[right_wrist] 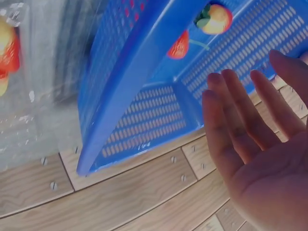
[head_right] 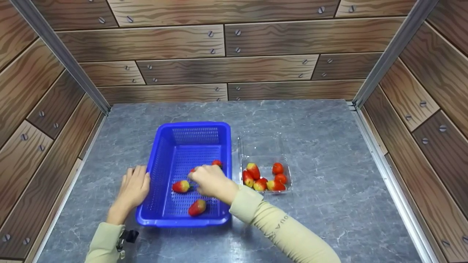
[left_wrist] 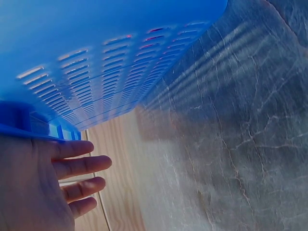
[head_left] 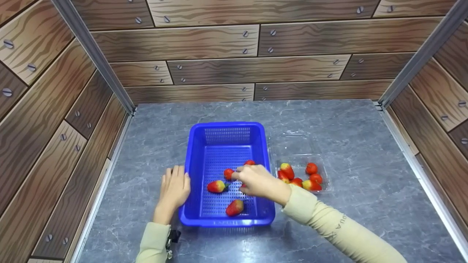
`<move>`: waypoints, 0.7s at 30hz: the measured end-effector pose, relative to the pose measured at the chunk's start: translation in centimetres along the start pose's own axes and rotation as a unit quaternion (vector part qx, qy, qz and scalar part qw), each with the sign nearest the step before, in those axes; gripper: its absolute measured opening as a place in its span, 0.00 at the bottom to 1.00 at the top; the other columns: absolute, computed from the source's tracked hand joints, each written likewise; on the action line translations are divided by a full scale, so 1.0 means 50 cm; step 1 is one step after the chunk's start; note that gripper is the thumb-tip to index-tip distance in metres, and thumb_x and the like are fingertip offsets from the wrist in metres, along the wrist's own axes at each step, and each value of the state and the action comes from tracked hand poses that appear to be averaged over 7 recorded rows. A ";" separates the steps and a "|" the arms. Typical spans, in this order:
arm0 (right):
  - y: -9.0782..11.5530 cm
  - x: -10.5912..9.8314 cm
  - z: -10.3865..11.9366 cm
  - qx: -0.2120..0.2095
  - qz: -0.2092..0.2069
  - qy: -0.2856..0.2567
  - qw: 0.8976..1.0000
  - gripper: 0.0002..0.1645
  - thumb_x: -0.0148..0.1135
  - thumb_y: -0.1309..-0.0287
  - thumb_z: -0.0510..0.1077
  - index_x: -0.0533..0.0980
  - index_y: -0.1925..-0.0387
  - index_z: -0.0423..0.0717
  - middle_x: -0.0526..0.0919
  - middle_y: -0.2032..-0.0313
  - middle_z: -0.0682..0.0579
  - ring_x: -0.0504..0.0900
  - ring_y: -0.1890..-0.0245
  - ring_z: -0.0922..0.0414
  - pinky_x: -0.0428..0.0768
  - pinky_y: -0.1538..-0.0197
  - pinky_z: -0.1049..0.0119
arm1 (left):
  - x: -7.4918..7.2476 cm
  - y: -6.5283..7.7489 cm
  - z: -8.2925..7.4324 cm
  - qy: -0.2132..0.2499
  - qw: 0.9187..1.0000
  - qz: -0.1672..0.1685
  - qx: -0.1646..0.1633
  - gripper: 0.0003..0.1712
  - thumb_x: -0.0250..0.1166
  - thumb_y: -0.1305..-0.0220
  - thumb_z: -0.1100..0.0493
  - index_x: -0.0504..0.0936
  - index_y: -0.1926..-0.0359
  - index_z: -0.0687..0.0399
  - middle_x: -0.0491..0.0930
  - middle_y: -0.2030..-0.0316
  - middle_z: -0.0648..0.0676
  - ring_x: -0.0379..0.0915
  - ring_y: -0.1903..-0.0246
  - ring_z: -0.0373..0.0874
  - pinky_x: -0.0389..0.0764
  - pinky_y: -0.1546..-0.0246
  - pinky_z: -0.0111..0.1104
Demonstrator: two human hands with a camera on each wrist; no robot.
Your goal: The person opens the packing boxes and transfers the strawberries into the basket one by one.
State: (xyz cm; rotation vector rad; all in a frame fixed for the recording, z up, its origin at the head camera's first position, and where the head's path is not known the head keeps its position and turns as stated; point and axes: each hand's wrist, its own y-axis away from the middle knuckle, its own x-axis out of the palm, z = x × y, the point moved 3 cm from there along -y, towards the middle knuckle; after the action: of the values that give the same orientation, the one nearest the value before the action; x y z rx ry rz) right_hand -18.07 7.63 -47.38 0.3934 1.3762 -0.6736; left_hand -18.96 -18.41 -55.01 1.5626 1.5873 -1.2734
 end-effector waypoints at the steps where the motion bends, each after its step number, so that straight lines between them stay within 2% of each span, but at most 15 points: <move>1: 0.001 -0.005 -0.005 0.005 -0.002 0.000 1.000 0.14 0.72 0.56 0.38 0.83 0.63 0.46 0.82 0.70 0.52 0.80 0.74 0.55 0.77 0.75 0.64 | 0.000 -0.001 0.000 0.001 1.000 0.001 0.000 0.18 0.46 0.26 0.57 0.75 0.49 0.65 0.73 0.55 0.63 0.64 0.51 0.62 0.66 0.52 0.52; 7: 0.011 -0.040 -0.038 0.033 -0.018 0.004 0.999 0.12 0.74 0.55 0.41 0.81 0.66 0.47 0.82 0.69 0.51 0.81 0.71 0.52 0.80 0.71 0.57 | -0.001 -0.001 0.000 -0.003 1.000 -0.007 0.004 0.18 0.46 0.26 0.57 0.75 0.50 0.65 0.73 0.56 0.63 0.64 0.52 0.62 0.66 0.52 0.52; 13: 0.026 -0.071 -0.080 0.072 -0.030 -0.012 0.997 0.12 0.73 0.53 0.41 0.82 0.64 0.47 0.82 0.68 0.51 0.82 0.70 0.50 0.80 0.72 0.54 | 0.000 0.001 0.000 -0.002 1.000 -0.005 0.003 0.18 0.46 0.26 0.57 0.75 0.49 0.66 0.73 0.56 0.63 0.64 0.52 0.62 0.66 0.52 0.53; 21: 0.054 -0.094 -0.157 0.142 -0.037 -0.050 0.988 0.11 0.71 0.50 0.39 0.83 0.62 0.46 0.86 0.63 0.47 0.84 0.65 0.49 0.82 0.64 0.50 | 0.000 0.002 0.000 -0.003 1.000 -0.007 0.000 0.18 0.46 0.26 0.57 0.75 0.48 0.65 0.73 0.55 0.63 0.64 0.51 0.62 0.66 0.51 0.53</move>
State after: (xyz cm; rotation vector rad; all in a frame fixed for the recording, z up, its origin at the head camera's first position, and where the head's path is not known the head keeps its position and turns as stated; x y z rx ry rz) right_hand -22.54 15.53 -44.49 0.5299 1.2073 -0.9429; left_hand -18.88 -18.43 -55.01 1.5490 1.5967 -1.2854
